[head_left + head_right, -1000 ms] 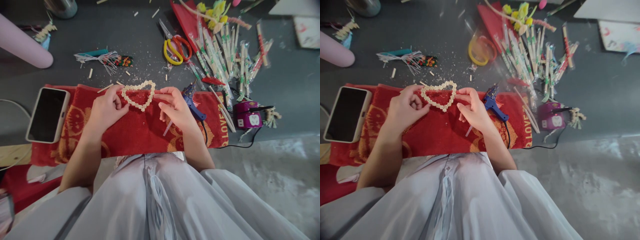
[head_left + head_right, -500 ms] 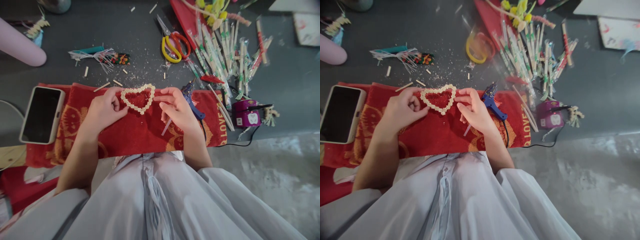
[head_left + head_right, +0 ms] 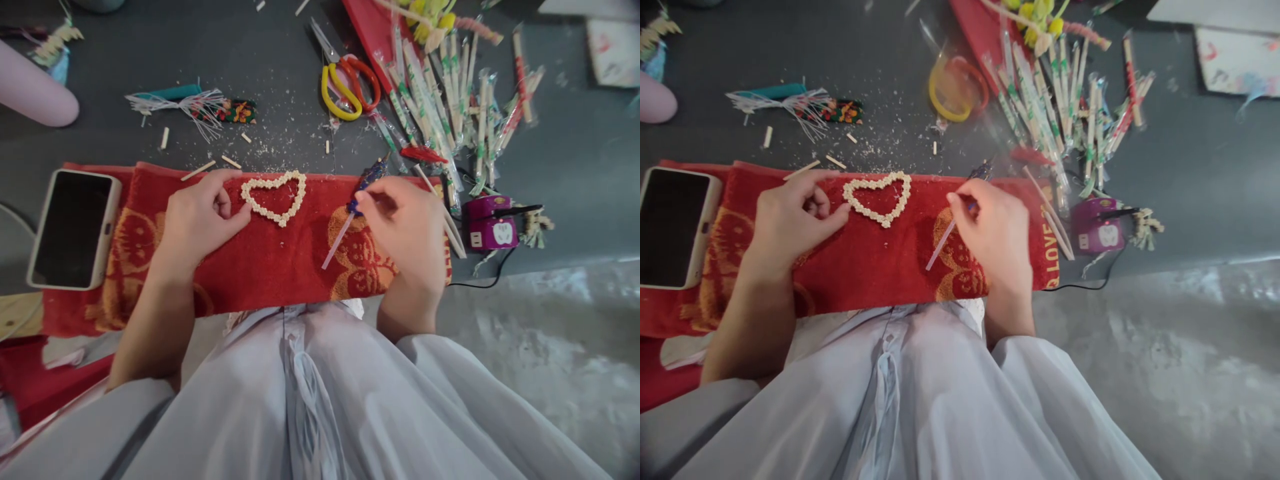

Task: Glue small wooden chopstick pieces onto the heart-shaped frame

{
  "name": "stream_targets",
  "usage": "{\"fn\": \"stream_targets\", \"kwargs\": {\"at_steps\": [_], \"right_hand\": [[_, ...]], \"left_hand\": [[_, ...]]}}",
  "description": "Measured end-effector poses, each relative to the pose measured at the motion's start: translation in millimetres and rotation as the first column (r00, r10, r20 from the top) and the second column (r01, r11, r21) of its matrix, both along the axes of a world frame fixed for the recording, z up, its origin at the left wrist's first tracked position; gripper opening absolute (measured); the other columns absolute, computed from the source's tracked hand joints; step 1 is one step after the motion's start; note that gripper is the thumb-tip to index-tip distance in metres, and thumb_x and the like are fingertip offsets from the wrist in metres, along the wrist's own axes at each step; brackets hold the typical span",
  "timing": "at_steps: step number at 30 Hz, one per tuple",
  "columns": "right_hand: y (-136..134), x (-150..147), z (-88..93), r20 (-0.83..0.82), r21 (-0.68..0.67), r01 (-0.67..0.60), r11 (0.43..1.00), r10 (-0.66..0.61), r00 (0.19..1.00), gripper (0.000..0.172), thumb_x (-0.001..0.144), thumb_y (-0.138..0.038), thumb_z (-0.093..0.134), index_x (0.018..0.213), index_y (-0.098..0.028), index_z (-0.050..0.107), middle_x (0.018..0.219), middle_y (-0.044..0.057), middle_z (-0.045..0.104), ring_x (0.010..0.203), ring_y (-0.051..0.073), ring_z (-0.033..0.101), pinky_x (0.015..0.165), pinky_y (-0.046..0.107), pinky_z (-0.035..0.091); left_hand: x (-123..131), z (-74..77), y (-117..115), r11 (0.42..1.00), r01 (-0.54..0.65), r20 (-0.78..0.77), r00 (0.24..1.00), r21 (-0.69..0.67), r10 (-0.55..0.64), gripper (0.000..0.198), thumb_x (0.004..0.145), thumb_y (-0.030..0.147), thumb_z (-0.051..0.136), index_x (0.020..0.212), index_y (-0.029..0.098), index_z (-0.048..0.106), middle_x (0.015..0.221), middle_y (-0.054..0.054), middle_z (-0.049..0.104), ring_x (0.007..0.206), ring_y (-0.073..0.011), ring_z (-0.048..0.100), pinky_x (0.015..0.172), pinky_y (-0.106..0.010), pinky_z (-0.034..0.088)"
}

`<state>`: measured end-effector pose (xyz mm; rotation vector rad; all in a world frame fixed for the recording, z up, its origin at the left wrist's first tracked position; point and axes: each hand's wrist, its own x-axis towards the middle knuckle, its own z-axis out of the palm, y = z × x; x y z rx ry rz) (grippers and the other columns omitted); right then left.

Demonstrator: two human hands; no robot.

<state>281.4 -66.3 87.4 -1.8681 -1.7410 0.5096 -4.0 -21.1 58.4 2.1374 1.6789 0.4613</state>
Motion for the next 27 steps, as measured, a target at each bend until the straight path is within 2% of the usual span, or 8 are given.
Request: {"fn": "stream_targets", "kwargs": {"at_steps": [1, 3, 7, 10, 13, 16, 22, 27], "right_hand": [[-2.9, 8.6, 4.7, 0.114, 0.014, 0.031, 0.999, -0.032, 0.993, 0.015, 0.090, -0.036, 0.060, 0.086, -0.022, 0.064, 0.083, 0.004, 0.071, 0.075, 0.021, 0.067, 0.077, 0.038, 0.052], [-7.7, 24.5, 9.0, 0.285, -0.073, 0.051, 0.996, -0.028, 0.958, 0.013, 0.087, -0.034, 0.065, 0.091, -0.022, 0.065, 0.094, 0.007, 0.073, 0.087, 0.026, 0.067, 0.084, 0.044, 0.051], [-12.1, 39.7, -0.7, 0.457, -0.185, 0.036, 0.982, 0.054, 0.888, 0.035, 0.087, -0.037, 0.066, 0.115, -0.018, 0.062, 0.110, 0.015, 0.069, 0.111, 0.035, 0.061, 0.095, 0.051, 0.047], [-11.3, 37.2, -11.6, 0.494, -0.234, 0.014, 0.972, 0.106, 0.863, 0.044, 0.089, -0.039, 0.062, 0.126, -0.016, 0.057, 0.118, 0.017, 0.067, 0.111, 0.037, 0.060, 0.093, 0.050, 0.047], [-8.6, 32.8, -17.5, 0.525, -0.249, 0.034, 0.968, 0.105, 0.845, 0.043, 0.090, -0.038, 0.059, 0.127, -0.016, 0.057, 0.117, 0.019, 0.066, 0.108, 0.037, 0.061, 0.090, 0.049, 0.048], [-5.5, 32.1, -19.7, 0.540, -0.252, 0.044, 0.967, 0.103, 0.835, 0.040, 0.091, -0.038, 0.056, 0.124, -0.016, 0.057, 0.113, 0.019, 0.067, 0.104, 0.036, 0.062, 0.087, 0.048, 0.048], [-5.9, 41.3, -20.2, 0.519, -0.199, 0.015, 0.980, 0.092, 0.850, 0.036, 0.090, -0.034, 0.056, 0.121, -0.015, 0.058, 0.113, 0.018, 0.068, 0.103, 0.035, 0.064, 0.089, 0.049, 0.050], [-15.3, 56.3, -14.8, 0.386, -0.161, -0.048, 0.986, 0.108, 0.916, 0.037, 0.091, -0.036, 0.054, 0.123, -0.020, 0.055, 0.114, 0.015, 0.068, 0.103, 0.031, 0.064, 0.088, 0.047, 0.052]], "left_hand": [[1.1, -0.5, -1.3, 0.999, 0.023, -0.014, 1.000, 0.036, -0.023, 0.043, 0.084, 0.038, 0.060, 0.125, 0.026, 0.063, 0.070, 0.003, 0.058, 0.064, -0.0148, 0.056, 0.066, -0.030, 0.044], [4.8, -3.0, -3.8, 0.986, 0.103, -0.062, 0.993, 0.128, -0.096, 0.038, 0.087, 0.038, 0.057, 0.119, 0.022, 0.067, 0.071, 0.001, 0.058, 0.070, -0.0160, 0.057, 0.071, -0.031, 0.046], [15.9, -13.8, -8.4, 0.905, 0.295, -0.146, 0.954, 0.308, -0.261, 0.032, 0.089, 0.038, 0.056, 0.105, 0.016, 0.072, 0.082, -0.006, 0.064, 0.084, -0.0216, 0.060, 0.084, -0.037, 0.050], [24.2, -23.0, -12.4, 0.892, 0.335, -0.168, 0.940, 0.303, -0.296, 0.032, 0.086, 0.042, 0.061, 0.105, 0.018, 0.071, 0.100, -0.011, 0.065, 0.099, -0.0282, 0.061, 0.091, -0.044, 0.048], [30.2, -29.1, -16.0, 0.927, 0.292, -0.147, 0.954, 0.237, -0.263, 0.026, 0.083, 0.041, 0.065, 0.103, 0.025, 0.069, 0.110, -0.010, 0.063, 0.113, -0.0344, 0.057, 0.096, -0.051, 0.044], [34.2, -32.6, -17.4, 0.933, 0.280, -0.143, 0.957, 0.226, -0.253, 0.024, 0.081, 0.039, 0.066, 0.100, 0.025, 0.068, 0.113, -0.011, 0.063, 0.118, -0.0381, 0.054, 0.097, -0.055, 0.041], [38.2, -38.7, -16.0, 0.937, 0.268, -0.128, 0.961, 0.226, -0.244, 0.016, 0.082, 0.033, 0.063, 0.094, 0.023, 0.066, 0.113, -0.011, 0.063, 0.120, -0.0385, 0.053, 0.098, -0.057, 0.040], [38.2, -36.6, -16.1, 0.941, 0.255, -0.100, 0.966, 0.224, -0.238, 0.016, 0.082, 0.032, 0.062, 0.095, 0.024, 0.066, 0.113, -0.010, 0.064, 0.120, -0.0381, 0.053, 0.098, -0.057, 0.040]]}}
